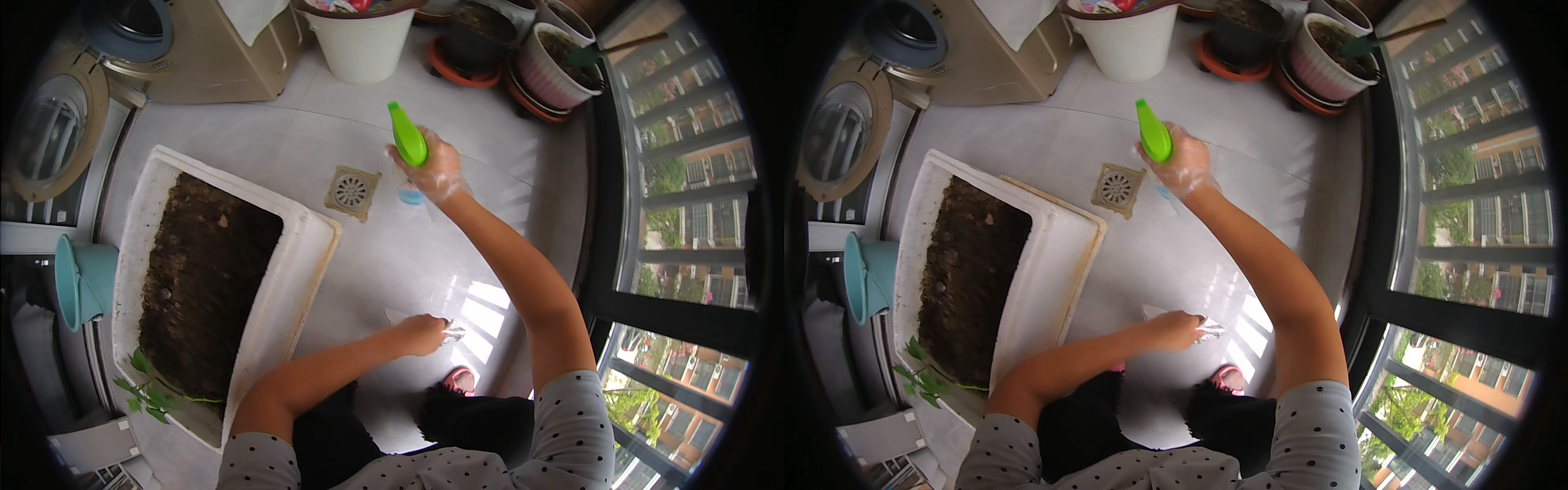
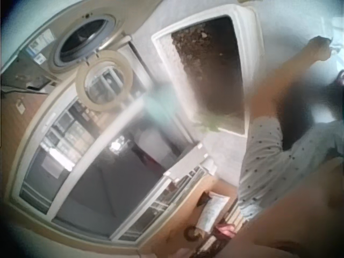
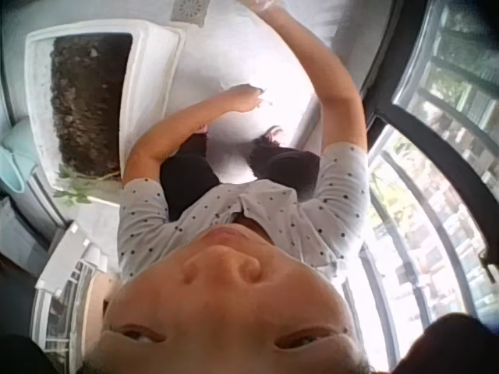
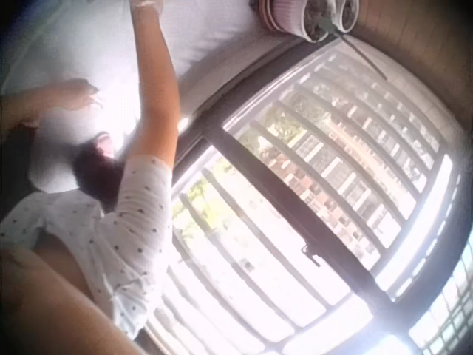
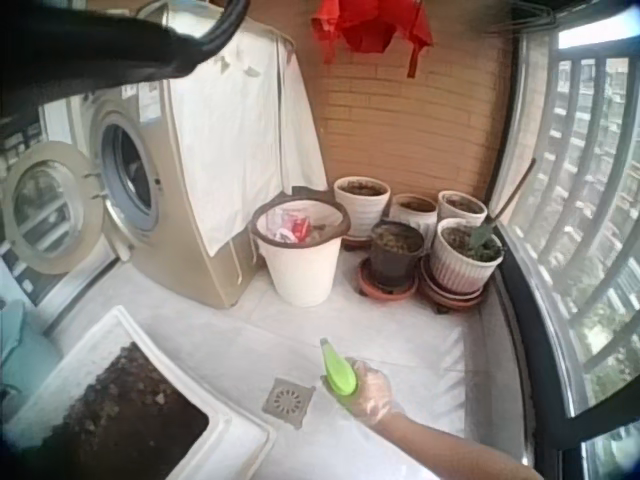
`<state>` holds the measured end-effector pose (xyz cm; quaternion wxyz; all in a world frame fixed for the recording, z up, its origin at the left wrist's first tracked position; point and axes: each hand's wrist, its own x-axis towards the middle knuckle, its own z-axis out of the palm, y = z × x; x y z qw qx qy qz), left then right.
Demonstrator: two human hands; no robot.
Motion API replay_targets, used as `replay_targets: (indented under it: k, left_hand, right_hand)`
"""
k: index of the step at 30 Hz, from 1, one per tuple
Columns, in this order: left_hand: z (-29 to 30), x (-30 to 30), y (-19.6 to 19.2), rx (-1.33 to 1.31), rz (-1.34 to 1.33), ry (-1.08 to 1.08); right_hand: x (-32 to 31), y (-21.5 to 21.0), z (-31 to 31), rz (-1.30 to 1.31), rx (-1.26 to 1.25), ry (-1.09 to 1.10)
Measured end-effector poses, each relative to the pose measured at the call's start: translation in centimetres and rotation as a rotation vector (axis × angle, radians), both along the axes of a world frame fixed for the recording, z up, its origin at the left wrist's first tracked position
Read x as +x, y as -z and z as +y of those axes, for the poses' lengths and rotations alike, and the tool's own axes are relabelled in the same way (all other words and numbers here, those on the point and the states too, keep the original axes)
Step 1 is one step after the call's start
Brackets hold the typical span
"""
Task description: The person cleans the balcony floor using a cloth and a spray bottle. They wipe the tiles while sitting, then retrieve a spray bottle from a cabinet and continue cleaning.
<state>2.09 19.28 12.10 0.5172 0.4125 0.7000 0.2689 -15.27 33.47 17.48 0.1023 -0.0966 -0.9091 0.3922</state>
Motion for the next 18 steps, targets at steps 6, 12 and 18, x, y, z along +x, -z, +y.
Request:
replay_targets:
  k: [6,12,18]
  left_hand:
    - [0.2,-0.9,2.1,-0.013,-0.121,-0.380]
    - [-1.1,-1.7,3.1,-0.031,-0.139,-0.644]
    - [-0.7,-0.5,5.9,0.106,-0.231,-0.809]
  right_hand:
    - [-11.6,4.3,-5.0,0.087,-0.073,0.026]
    - [-16.8,5.1,-9.3,0.011,-0.309,-0.042]
    - [-17.5,6.8,-9.4,0.035,-0.268,-0.150]
